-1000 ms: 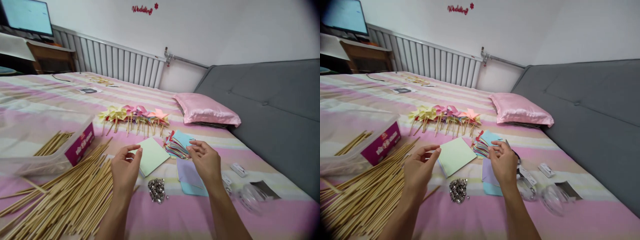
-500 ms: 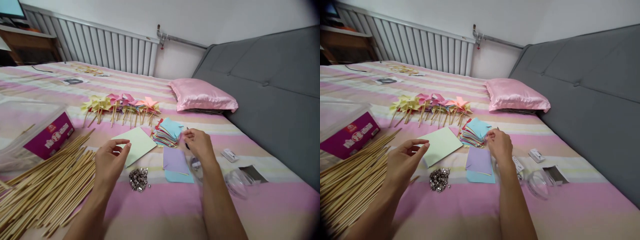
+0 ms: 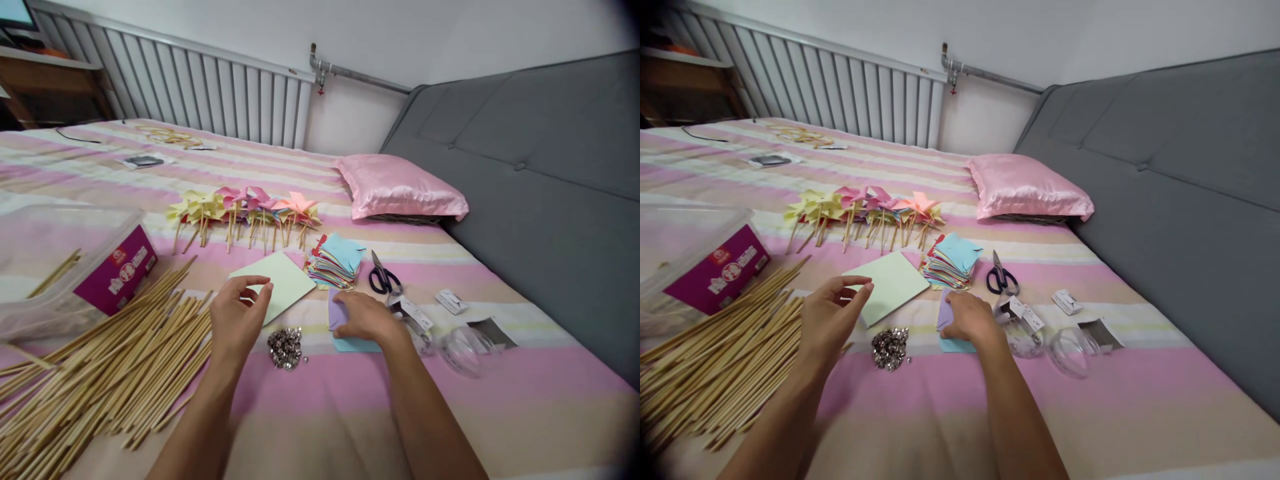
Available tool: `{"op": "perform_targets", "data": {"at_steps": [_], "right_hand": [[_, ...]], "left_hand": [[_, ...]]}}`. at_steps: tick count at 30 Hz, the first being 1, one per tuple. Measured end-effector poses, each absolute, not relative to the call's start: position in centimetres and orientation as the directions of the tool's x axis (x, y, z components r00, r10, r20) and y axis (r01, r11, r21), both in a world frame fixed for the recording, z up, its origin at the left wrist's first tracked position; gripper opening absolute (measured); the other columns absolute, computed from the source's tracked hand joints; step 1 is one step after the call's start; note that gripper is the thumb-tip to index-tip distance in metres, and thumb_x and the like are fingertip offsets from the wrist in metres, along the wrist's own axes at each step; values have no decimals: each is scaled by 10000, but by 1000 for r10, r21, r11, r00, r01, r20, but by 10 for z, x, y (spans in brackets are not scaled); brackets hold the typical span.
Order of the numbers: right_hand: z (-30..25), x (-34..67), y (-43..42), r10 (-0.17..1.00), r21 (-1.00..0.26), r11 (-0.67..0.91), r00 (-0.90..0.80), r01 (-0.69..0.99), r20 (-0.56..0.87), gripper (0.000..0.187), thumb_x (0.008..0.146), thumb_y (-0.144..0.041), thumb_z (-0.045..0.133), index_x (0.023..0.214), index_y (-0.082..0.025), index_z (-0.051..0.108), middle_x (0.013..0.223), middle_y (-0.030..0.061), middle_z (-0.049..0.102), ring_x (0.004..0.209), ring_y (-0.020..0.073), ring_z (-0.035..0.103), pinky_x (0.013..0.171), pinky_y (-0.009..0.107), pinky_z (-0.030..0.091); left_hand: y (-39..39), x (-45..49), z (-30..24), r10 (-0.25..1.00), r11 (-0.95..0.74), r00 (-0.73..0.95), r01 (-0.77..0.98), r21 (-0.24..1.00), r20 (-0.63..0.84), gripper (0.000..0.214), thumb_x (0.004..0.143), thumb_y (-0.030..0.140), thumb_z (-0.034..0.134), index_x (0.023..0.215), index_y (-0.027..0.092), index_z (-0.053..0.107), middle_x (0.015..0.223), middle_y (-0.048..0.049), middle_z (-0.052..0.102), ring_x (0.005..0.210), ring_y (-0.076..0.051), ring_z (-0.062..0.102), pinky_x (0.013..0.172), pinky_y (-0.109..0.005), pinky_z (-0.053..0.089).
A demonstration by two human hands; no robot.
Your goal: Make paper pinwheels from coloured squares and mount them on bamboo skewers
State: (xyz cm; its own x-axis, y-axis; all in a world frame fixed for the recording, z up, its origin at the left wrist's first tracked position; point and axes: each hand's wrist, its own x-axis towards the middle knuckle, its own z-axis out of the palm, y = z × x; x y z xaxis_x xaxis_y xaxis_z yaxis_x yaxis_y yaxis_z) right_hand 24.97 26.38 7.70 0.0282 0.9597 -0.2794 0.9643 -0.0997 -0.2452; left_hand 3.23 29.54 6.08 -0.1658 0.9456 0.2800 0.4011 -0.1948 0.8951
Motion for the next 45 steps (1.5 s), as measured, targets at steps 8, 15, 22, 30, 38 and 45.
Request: {"op": "perform_targets", "data": {"at_steps": [8, 15, 22, 30, 38, 45], "right_hand": [[67, 240, 251, 954, -241, -207, 140, 948, -265, 737, 601, -379, 711, 1271, -206, 458, 1234, 120, 579, 1138, 300, 523, 864, 374, 414], [46, 263, 237, 978, -479, -197, 140, 855, -154, 653, 690, -313, 652, 1298, -183, 451, 1283, 96, 552, 1149, 253, 518, 932, 340, 390], [48, 276, 234, 988, -559, -143, 82, 817, -133, 559, 665, -284, 685, 1200, -176, 564, 1242, 81, 585, 1135, 242, 523, 959, 336, 374], [50, 277, 232, 989, -591, -131, 68, 796, -128, 500, 699, -265, 657, 1184, -162, 588, 1224, 82, 603, 1142, 243, 518, 967, 341, 368], [50, 278, 230, 993, -625, -110, 53, 773, -109, 413, 726, -265, 624, 1129, -171, 630, 1163, 78, 644, 1073, 246, 572, 905, 328, 424], [53, 279, 227, 996, -597, -49, -3, 801, -86, 347, 785, -277, 555, 1108, -183, 642, 1160, 73, 649, 1042, 231, 591, 882, 303, 429]], "left_hand": [[297, 31, 59, 946, -194, -159, 426, 884, 284, 220, 716, 385, 634, 827, 204, 690, 736, -28, 660, 577, -138, 565, 537, -243, 428], [295, 39, 60, 954, -185, -128, 459, 869, 271, 238, 703, 398, 634, 813, 193, 686, 708, -26, 650, 574, -144, 560, 504, -240, 424], [287, 52, 60, 966, -182, -65, 516, 837, 250, 222, 721, 392, 620, 813, 199, 680, 725, -24, 647, 591, -146, 565, 513, -242, 428], [285, 57, 56, 970, -184, -39, 521, 834, 239, 218, 721, 390, 617, 803, 197, 675, 723, -22, 646, 580, -141, 560, 510, -244, 424], [286, 56, 54, 968, -194, -41, 508, 839, 249, 227, 722, 388, 622, 819, 189, 674, 752, -35, 655, 600, -148, 571, 522, -246, 422], [285, 55, 52, 960, -231, -15, 522, 821, 279, 231, 738, 390, 594, 825, 193, 675, 768, -38, 669, 599, -155, 576, 534, -256, 432]]}}
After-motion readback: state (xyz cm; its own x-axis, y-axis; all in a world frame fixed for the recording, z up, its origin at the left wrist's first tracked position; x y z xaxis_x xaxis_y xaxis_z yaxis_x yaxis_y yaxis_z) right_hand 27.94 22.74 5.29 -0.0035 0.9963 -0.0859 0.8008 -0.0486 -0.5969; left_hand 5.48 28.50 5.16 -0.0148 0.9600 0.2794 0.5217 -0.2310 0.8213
